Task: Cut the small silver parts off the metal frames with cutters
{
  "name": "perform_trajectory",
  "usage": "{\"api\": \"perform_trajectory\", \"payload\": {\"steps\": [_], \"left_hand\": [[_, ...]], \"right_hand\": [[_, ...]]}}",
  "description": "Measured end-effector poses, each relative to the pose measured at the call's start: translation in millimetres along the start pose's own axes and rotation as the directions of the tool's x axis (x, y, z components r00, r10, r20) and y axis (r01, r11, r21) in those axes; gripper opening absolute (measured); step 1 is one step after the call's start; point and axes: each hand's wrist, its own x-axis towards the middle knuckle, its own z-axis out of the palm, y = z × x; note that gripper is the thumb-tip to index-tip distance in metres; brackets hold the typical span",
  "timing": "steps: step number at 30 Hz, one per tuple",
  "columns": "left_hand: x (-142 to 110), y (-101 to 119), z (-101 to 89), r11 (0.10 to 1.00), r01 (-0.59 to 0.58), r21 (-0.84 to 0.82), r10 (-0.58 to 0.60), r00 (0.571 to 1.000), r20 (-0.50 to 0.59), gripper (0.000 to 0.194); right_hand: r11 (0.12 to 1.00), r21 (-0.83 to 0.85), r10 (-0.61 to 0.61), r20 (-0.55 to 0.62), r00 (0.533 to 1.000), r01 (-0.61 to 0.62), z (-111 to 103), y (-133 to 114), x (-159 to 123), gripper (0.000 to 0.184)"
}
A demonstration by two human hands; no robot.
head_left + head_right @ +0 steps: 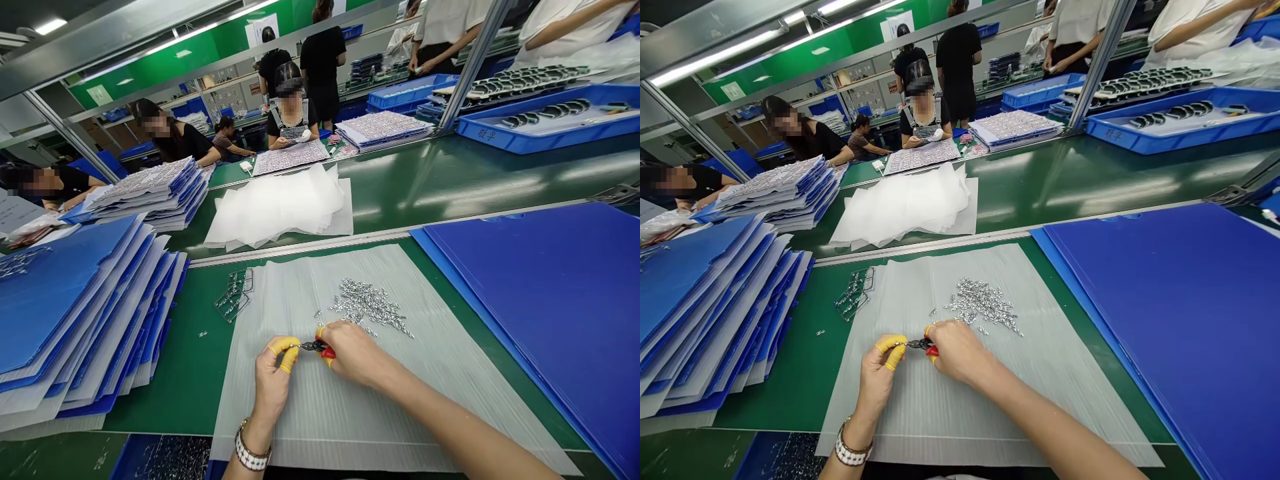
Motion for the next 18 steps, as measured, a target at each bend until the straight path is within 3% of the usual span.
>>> {"api": "perform_trajectory", "payload": {"steps": [6,12,18], "left_hand": [[3,6,3.4,0.996,-0.01,0.085,0.007,1.0,0.03,0.013],[4,7,8.7,0.989,-0.01,0.151,0.004,0.999,0.041,0.016],[3,3,7.1,0.979,-0.014,0.202,-0.01,0.993,0.121,0.019]], "right_hand": [[0.999,0.011,0.04,-0.053,0.998,-0.04,-6,5,-4,0.007],[0.995,-0.097,-0.009,-0.093,0.996,0.0,-11,1,-7,0.014],[0.982,-0.18,-0.076,-0.139,0.987,0.05,-5,3,-4,0.014]]}}
